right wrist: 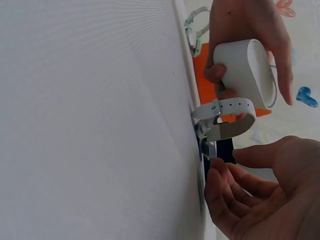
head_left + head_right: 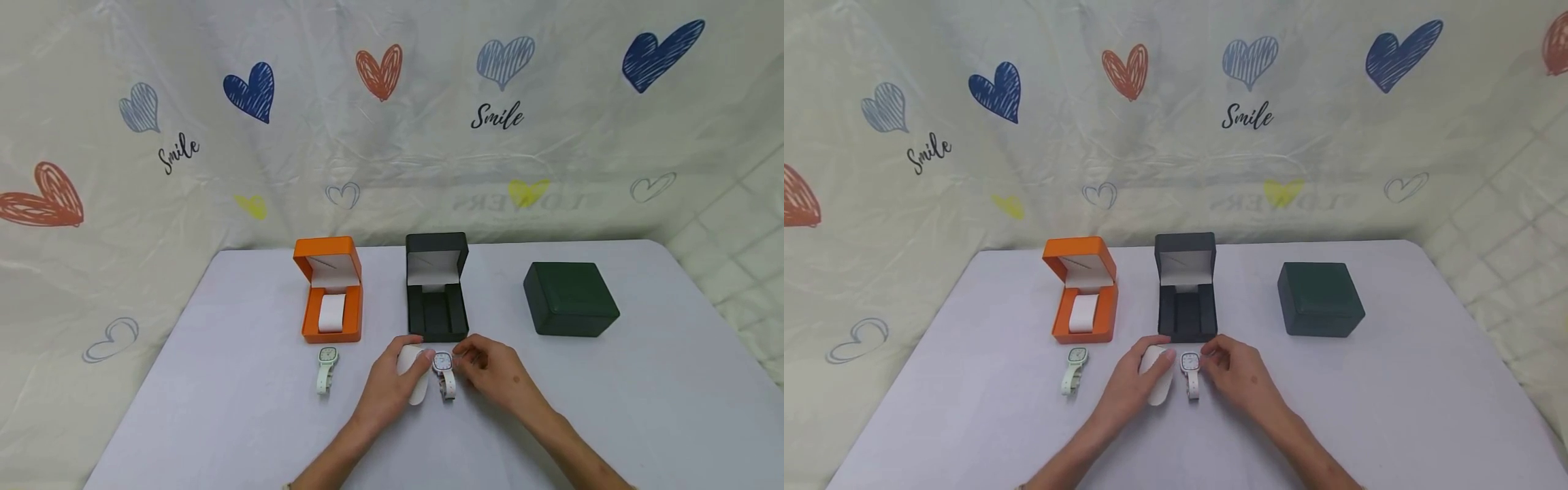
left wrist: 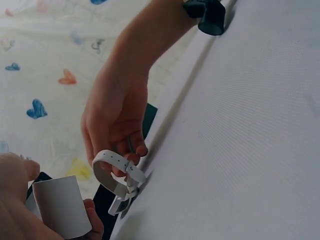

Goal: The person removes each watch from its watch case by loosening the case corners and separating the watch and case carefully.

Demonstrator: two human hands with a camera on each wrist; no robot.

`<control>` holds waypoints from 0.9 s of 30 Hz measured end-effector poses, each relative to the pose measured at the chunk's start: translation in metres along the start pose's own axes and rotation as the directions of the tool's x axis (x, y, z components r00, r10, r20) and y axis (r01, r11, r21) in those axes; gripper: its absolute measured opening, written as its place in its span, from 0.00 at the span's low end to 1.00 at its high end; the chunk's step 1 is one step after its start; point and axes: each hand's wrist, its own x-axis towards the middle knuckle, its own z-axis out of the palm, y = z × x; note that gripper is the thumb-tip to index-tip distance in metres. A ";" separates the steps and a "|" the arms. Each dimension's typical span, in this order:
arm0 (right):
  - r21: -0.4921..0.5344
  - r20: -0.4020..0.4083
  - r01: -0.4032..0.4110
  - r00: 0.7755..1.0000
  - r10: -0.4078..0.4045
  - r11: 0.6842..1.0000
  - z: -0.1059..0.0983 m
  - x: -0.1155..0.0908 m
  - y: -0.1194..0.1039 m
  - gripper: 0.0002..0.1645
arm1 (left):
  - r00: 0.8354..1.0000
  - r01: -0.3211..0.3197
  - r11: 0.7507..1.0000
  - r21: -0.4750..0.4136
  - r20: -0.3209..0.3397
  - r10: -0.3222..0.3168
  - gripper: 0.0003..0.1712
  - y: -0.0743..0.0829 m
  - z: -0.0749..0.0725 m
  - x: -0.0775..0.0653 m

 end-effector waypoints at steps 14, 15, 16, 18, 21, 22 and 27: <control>0.125 -0.106 0.146 0.985 -0.133 0.981 -0.002 0.000 -0.003 0.05 | 0.996 -0.089 0.982 -0.165 -0.033 0.085 0.29 0.009 0.005 0.011; 0.137 -0.111 0.159 0.983 -0.145 0.978 -0.002 -0.001 -0.003 0.06 | 0.996 -0.087 0.981 -0.173 -0.032 0.083 0.30 0.009 0.005 0.011; 0.149 -0.115 0.171 0.981 -0.154 0.974 -0.002 -0.001 -0.003 0.06 | 0.996 -0.082 0.980 -0.180 -0.033 0.077 0.30 0.010 0.005 0.012; 0.171 -0.118 0.192 0.978 -0.173 0.966 -0.001 -0.001 -0.004 0.08 | 0.997 -0.074 0.977 -0.202 -0.035 0.068 0.30 0.011 0.006 0.012; 0.190 -0.120 0.220 0.973 -0.199 0.957 0.000 0.000 -0.007 0.10 | 0.997 -0.069 0.969 -0.236 -0.040 0.061 0.28 0.013 0.008 0.013; 0.196 -0.123 0.229 0.970 -0.208 0.954 0.000 0.000 -0.008 0.10 | 0.997 -0.071 0.966 -0.249 -0.039 0.063 0.28 0.014 0.008 0.013; 0.191 -0.152 0.257 0.961 -0.230 0.947 0.000 0.001 -0.013 0.06 | 0.995 -0.096 0.949 -0.299 -0.028 0.092 0.28 0.015 0.010 0.017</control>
